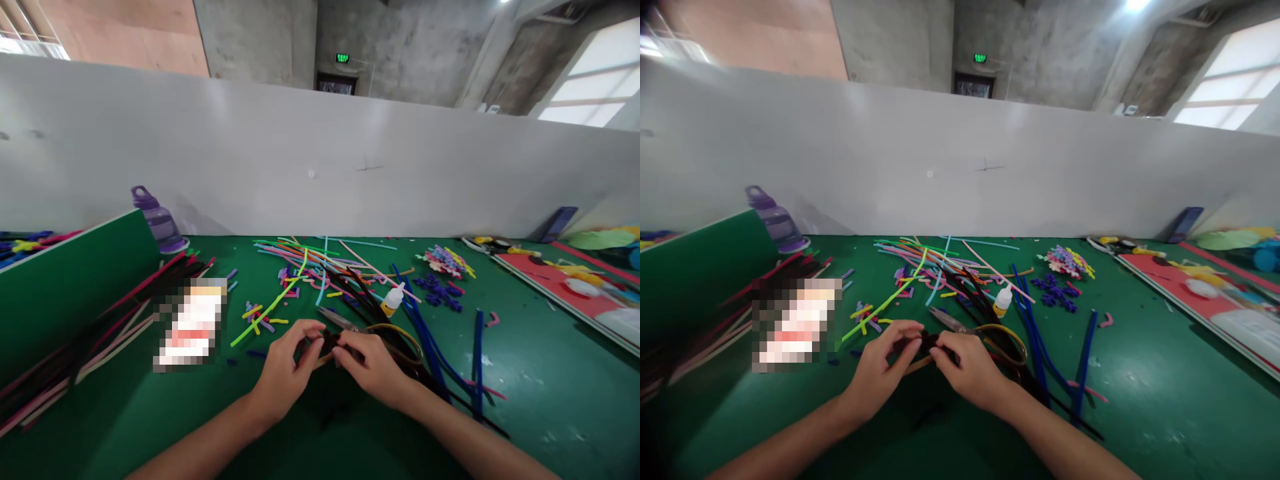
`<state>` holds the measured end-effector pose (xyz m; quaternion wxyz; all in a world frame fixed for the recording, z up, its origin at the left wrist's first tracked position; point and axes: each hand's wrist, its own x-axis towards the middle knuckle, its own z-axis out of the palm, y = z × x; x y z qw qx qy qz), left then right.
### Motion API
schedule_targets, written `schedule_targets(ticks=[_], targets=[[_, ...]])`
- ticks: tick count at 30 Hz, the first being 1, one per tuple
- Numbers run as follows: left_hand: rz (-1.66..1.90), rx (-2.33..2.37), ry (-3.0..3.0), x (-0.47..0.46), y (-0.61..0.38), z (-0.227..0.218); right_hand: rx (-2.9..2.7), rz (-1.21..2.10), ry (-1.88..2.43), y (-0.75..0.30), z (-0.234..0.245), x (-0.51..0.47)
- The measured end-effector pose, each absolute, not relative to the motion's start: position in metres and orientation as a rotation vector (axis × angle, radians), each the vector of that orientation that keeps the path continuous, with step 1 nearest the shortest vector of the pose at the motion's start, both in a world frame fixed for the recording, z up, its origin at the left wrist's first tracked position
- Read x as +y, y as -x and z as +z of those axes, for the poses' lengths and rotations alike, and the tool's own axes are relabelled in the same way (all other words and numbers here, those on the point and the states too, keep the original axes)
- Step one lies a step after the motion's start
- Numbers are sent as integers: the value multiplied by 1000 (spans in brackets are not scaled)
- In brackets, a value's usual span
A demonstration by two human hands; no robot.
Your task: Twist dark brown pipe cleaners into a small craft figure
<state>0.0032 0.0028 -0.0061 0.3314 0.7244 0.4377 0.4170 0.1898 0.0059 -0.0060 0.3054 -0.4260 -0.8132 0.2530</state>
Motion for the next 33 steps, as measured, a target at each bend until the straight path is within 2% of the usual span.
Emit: schedule_targets(ticks=[4, 11, 22, 33], targets=[[915, 1140, -2024, 3, -4, 0, -2153, 700, 1097, -189, -8, 7], [813, 1104, -2143, 4, -5, 3, -2200, 717, 993, -189, -8, 3], [863, 1099, -1979, 4, -3, 5, -1732, 1218, 1050, -174, 1, -9], [831, 1087, -1892, 7, -3, 4, -1789, 1043, 1101, -171, -8, -11]])
